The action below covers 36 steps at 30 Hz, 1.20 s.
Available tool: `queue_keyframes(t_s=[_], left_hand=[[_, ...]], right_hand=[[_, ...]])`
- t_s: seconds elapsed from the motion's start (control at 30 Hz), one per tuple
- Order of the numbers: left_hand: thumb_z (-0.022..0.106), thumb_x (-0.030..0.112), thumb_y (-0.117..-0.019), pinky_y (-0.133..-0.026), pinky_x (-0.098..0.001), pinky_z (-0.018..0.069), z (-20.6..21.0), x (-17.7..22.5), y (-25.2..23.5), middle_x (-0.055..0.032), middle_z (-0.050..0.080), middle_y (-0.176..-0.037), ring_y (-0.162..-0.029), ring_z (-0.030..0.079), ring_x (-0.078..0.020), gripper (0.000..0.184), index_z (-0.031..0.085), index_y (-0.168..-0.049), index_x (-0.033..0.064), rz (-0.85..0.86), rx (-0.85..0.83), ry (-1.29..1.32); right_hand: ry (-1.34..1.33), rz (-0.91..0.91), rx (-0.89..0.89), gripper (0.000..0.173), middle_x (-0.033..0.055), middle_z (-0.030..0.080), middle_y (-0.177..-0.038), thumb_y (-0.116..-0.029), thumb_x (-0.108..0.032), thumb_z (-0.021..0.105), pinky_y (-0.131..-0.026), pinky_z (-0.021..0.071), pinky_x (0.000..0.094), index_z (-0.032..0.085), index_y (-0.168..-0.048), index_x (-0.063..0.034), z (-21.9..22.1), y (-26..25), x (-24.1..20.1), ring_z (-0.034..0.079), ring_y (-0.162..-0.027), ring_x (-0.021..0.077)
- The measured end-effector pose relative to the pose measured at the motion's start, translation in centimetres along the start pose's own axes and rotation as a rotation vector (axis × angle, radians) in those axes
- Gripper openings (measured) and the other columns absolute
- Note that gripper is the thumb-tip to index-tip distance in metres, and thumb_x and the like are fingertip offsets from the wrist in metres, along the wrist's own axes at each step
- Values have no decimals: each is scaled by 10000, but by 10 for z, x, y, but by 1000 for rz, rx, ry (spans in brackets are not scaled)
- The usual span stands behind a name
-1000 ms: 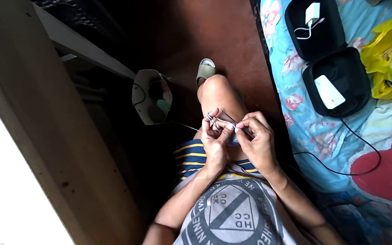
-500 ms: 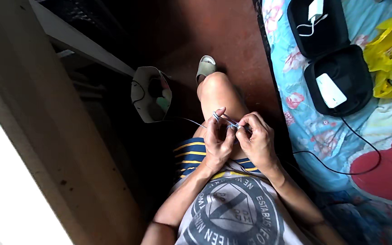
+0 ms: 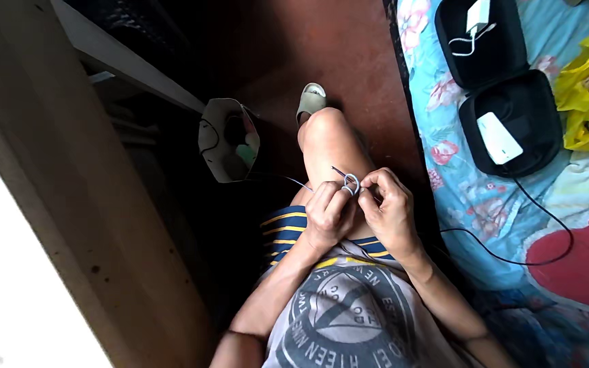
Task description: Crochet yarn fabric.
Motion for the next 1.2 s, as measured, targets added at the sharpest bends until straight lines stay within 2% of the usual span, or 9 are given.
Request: queue_keyframes(t_s=[0.13, 0.23, 0.37, 0.53, 0.63, 0.73, 0.83, 0.93, 1.2], left_hand=[[699, 39, -856, -759, -301, 573, -1, -1, -1, -169, 685, -857, -826, 684, -240, 94, 694, -892, -49, -2, -8, -32], [689, 26, -832, -762, -282, 563, 0, -4, 0, -154, 683, -837, -821, 678, -201, 86, 693, -860, -55, -174, 10, 84], [667, 6, -872, -737, -206, 541, -3, -5, -2, -45, 649, -867, -814, 635, -69, 15, 677, -872, -5, -511, -23, 359], [665, -13, -889, -713, -192, 553, -5, -3, -4, 10, 651, -912, -802, 631, -34, 60, 690, -909, 38, -684, -34, 572], [670, -20, -881, -713, -192, 551, -5, -3, -4, 4, 643, -901, -807, 629, -40, 57, 681, -891, 35, -649, -22, 559], [663, -29, -861, -756, -205, 549, -4, -4, -2, -40, 641, -903, -850, 635, -71, 40, 679, -887, -3, -527, -18, 470], [661, -2, -857, -813, -244, 545, -4, -6, 0, -99, 663, -894, -885, 648, -125, 63, 692, -892, -44, -374, -33, 351], [663, 31, -859, -795, -255, 532, -4, -6, -1, -124, 655, -851, -856, 644, -161, 84, 689, -850, -48, -268, -44, 238], [671, 29, -846, -761, -257, 538, -3, -6, -2, -145, 660, -837, -830, 652, -183, 92, 689, -838, -61, -227, -48, 170]], right_hand=[[34, -16, 11, 48, 82, 613, -882, -874, -31, 633, -575, 482, 224, 636, -921, -23, 3, 1, 1, 572, -682, 105], [10, -11, 7, 53, 74, 621, -895, -877, -42, 631, -588, 490, 224, 644, -928, -31, 4, 1, 3, 584, -698, 98], [-264, 106, -101, 72, 44, 628, -936, -899, -26, 631, -575, 498, 155, 671, -958, -22, -1, -3, 11, 567, -659, 15], [-358, 153, -128, 126, 21, 623, -940, -877, -9, 592, -536, 472, 140, 689, -957, -26, -3, -2, 12, 534, -618, -4], [-279, 98, -111, 132, 31, 628, -976, -868, -49, 611, -552, 462, 124, 700, -961, -20, -3, -1, 10, 537, -653, -12], [-223, 53, -86, 129, 32, 622, -974, -871, -107, 639, -541, 443, 119, 710, -945, -30, -3, 0, 9, 525, -656, -13], [-179, 52, -71, 109, 31, 618, -976, -874, -104, 642, -551, 443, 112, 716, -917, -38, -3, -1, 9, 530, -675, -12], [-140, 42, -51, 97, 45, 622, -975, -873, -78, 640, -576, 458, 109, 719, -894, -27, -3, -2, 8, 549, -697, -7], [-171, 2, -4, 80, 46, 617, -943, -833, -33, 630, -564, 435, 102, 709, -835, -25, -1, -3, 11, 536, -698, -5]])
Point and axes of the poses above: each hand's wrist, its own y-axis away from the middle knuckle, its own z-axis out of the palm, x = y × z, the point moved 3 cm from there along -y, towards the middle knuckle
